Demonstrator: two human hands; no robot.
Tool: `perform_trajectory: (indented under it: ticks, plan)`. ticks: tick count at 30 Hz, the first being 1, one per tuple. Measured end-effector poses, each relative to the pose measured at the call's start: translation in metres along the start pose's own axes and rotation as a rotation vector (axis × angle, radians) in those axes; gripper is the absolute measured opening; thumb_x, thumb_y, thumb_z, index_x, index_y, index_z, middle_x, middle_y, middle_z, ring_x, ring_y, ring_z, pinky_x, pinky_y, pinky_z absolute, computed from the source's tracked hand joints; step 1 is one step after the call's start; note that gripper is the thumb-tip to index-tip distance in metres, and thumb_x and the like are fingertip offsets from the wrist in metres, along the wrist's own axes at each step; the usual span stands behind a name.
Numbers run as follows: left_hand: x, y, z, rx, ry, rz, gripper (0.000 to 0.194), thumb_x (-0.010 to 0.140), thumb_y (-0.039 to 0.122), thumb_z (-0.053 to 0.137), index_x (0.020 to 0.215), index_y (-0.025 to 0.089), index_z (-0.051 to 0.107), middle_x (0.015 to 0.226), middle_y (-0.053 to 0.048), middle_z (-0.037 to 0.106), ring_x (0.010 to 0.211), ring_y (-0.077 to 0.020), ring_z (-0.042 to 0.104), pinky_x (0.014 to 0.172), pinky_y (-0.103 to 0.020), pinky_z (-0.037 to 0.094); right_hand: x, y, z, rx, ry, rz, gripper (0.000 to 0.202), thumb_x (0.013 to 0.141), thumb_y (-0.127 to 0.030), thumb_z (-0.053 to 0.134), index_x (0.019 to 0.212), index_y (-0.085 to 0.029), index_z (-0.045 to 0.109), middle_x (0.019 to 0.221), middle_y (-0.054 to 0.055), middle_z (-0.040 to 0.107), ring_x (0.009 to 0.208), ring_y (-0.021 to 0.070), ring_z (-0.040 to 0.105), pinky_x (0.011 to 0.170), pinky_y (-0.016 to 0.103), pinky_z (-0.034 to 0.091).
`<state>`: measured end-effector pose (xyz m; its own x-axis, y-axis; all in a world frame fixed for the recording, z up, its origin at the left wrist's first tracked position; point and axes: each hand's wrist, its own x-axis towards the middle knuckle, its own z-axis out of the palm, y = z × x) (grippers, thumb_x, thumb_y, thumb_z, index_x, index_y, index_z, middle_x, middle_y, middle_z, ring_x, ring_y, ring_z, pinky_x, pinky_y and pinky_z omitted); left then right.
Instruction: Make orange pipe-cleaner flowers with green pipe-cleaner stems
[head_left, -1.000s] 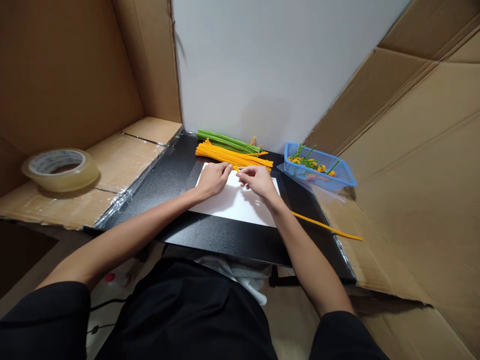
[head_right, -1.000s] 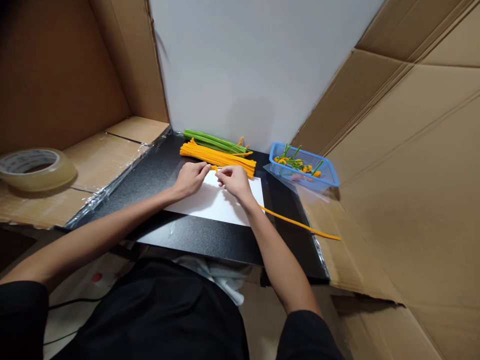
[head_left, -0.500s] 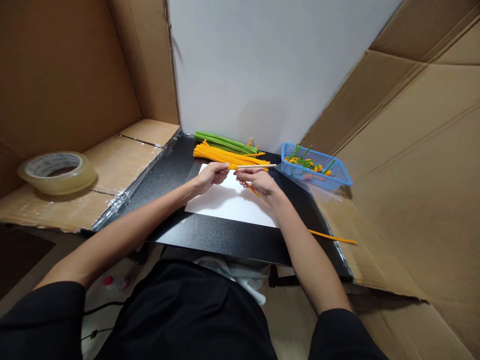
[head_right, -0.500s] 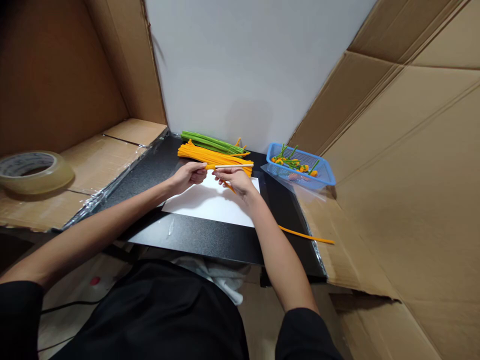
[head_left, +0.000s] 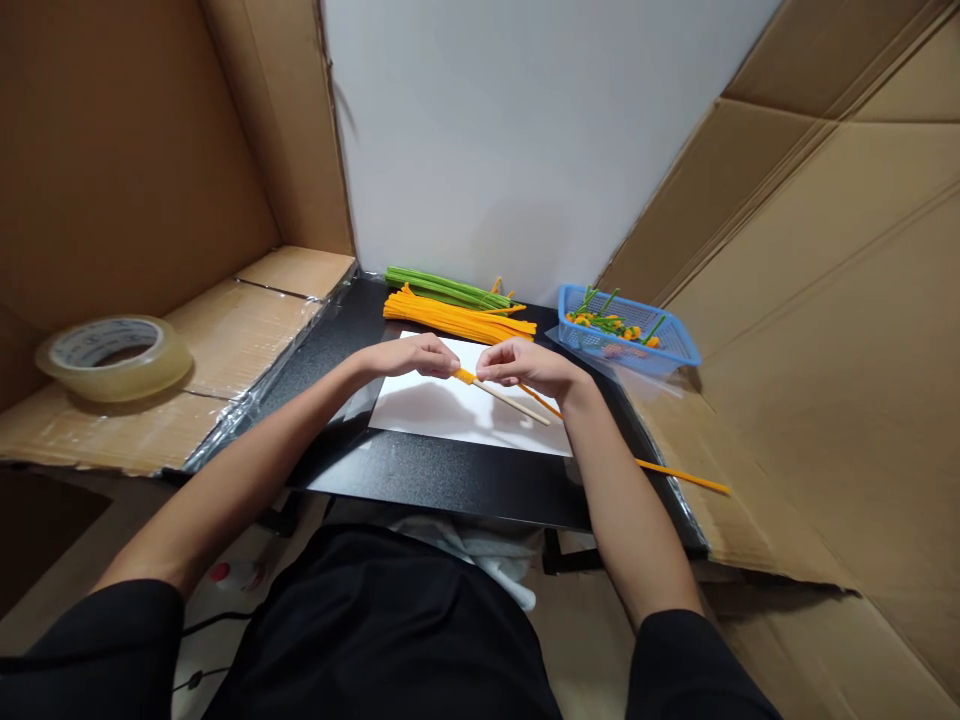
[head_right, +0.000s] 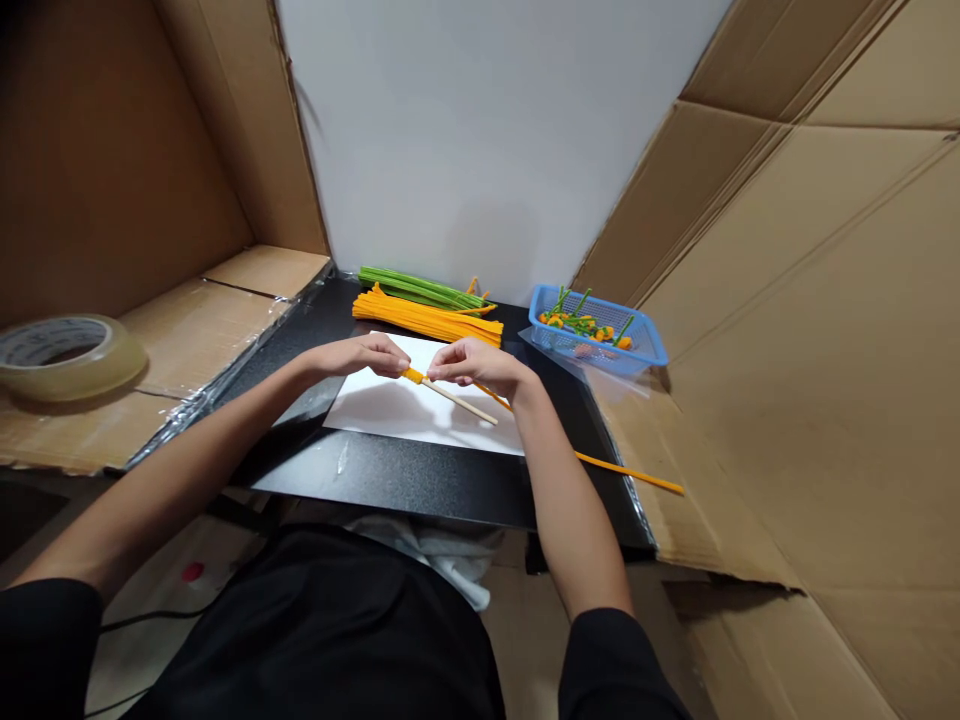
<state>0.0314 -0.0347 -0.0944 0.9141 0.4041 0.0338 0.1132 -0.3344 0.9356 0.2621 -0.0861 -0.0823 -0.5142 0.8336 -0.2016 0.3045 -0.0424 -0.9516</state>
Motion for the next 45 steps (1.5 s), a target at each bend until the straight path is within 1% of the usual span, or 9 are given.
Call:
perform_trajectory:
  ticks: [6, 9, 13, 19, 24, 28, 32, 37, 45]
  plan:
    - [0.002, -0.007, -0.002, 0.44, 0.108, -0.033, 0.031, 0.087, 0.034, 0.058, 0.061, 0.017, 0.058, 0.056, 0.0, 0.049, 0.053, -0.0137, 0.039, 0.057, -0.027, 0.024, 0.005, 0.003, 0.01, -0.316, 0.381, 0.004, 0.021, 0.067, -0.033, 0.08, 0.066, -0.013, 0.073, 0.057, 0.0, 0.062, 0.053, 0.0093, 0.047, 0.053, 0.025, 0.032]
    - [0.006, -0.017, 0.004, 0.646, 0.332, -0.075, 0.027, 0.087, 0.029, 0.06, 0.061, 0.019, 0.06, 0.055, -0.001, 0.051, 0.053, -0.0152, 0.038, 0.058, -0.029, 0.018, 0.012, 0.007, 0.02, -0.415, 0.599, -0.015, 0.01, 0.074, -0.021, 0.072, 0.067, -0.014, 0.073, 0.054, 0.002, 0.065, 0.052, 0.0129, 0.059, 0.056, 0.025, 0.043]
    - [0.011, -0.027, 0.017, 0.789, 0.607, -0.118, 0.029, 0.091, 0.032, 0.055, 0.066, 0.02, 0.059, 0.065, -0.004, 0.057, 0.058, -0.0174, 0.042, 0.059, -0.03, 0.015, 0.023, 0.016, 0.031, -0.26, 0.73, -0.053, 0.004, 0.076, -0.013, 0.071, 0.073, -0.014, 0.071, 0.055, 0.003, 0.067, 0.049, 0.0146, 0.065, 0.053, 0.025, 0.052]
    - [0.018, -0.036, 0.03, 0.544, 0.84, -0.126, 0.032, 0.094, 0.035, 0.047, 0.068, 0.019, 0.055, 0.063, -0.002, 0.055, 0.064, -0.0169, 0.047, 0.061, -0.028, 0.023, 0.036, 0.025, 0.032, 0.227, 0.729, -0.05, 0.011, 0.075, -0.013, 0.079, 0.078, -0.014, 0.068, 0.063, 0.003, 0.07, 0.055, 0.0128, 0.068, 0.055, 0.023, 0.058]
    - [0.025, -0.041, 0.036, 0.198, 0.911, -0.017, 0.032, 0.09, 0.031, 0.049, 0.061, 0.017, 0.053, 0.056, 0.002, 0.048, 0.059, -0.013, 0.044, 0.061, -0.026, 0.028, 0.039, 0.025, 0.035, 0.377, 0.685, -0.001, 0.014, 0.081, -0.018, 0.078, 0.073, -0.014, 0.067, 0.061, 0.004, 0.069, 0.053, 0.0109, 0.065, 0.053, 0.021, 0.056]
    - [0.03, -0.043, 0.036, -0.259, 0.819, -0.007, 0.032, 0.085, 0.036, 0.057, 0.061, 0.016, 0.052, 0.05, 0.005, 0.038, 0.047, -0.0087, 0.031, 0.049, -0.024, 0.021, 0.039, 0.027, 0.036, 0.386, 0.617, 0.011, 0.017, 0.081, -0.023, 0.079, 0.071, -0.014, 0.067, 0.064, 0.003, 0.068, 0.055, 0.0101, 0.064, 0.054, 0.021, 0.053]
    - [0.029, -0.043, 0.03, -0.561, 0.666, 0.014, 0.032, 0.079, 0.038, 0.063, 0.061, 0.017, 0.046, 0.048, 0.009, 0.025, 0.041, -0.0049, 0.017, 0.045, -0.021, 0.009, 0.039, 0.033, 0.024, 0.343, 0.522, -0.03, 0.026, 0.071, -0.034, 0.086, 0.08, -0.014, 0.072, 0.068, 0.002, 0.068, 0.055, 0.0083, 0.059, 0.049, 0.019, 0.042]
    - [0.019, -0.036, 0.017, -0.619, 0.398, 0.061, 0.041, 0.078, 0.04, 0.068, 0.057, 0.017, 0.042, 0.048, 0.009, 0.023, 0.043, -0.004, 0.016, 0.045, -0.021, 0.011, 0.036, 0.035, 0.009, 0.357, 0.375, -0.139, 0.04, 0.055, -0.04, 0.093, 0.079, -0.015, 0.073, 0.064, -0.002, 0.061, 0.051, 0.0052, 0.045, 0.047, 0.02, 0.028]
    - [0.004, -0.017, 0.002, -0.355, -0.006, 0.009, 0.048, 0.076, 0.045, 0.072, 0.05, 0.017, 0.043, 0.052, 0.003, 0.029, 0.048, -0.008, 0.025, 0.047, -0.026, 0.018, 0.011, 0.02, 0.002, 0.239, -0.098, -0.067, 0.034, 0.062, -0.039, 0.089, 0.075, -0.012, 0.071, 0.06, -0.002, 0.056, 0.054, 0.0064, 0.041, 0.05, 0.022, 0.024]
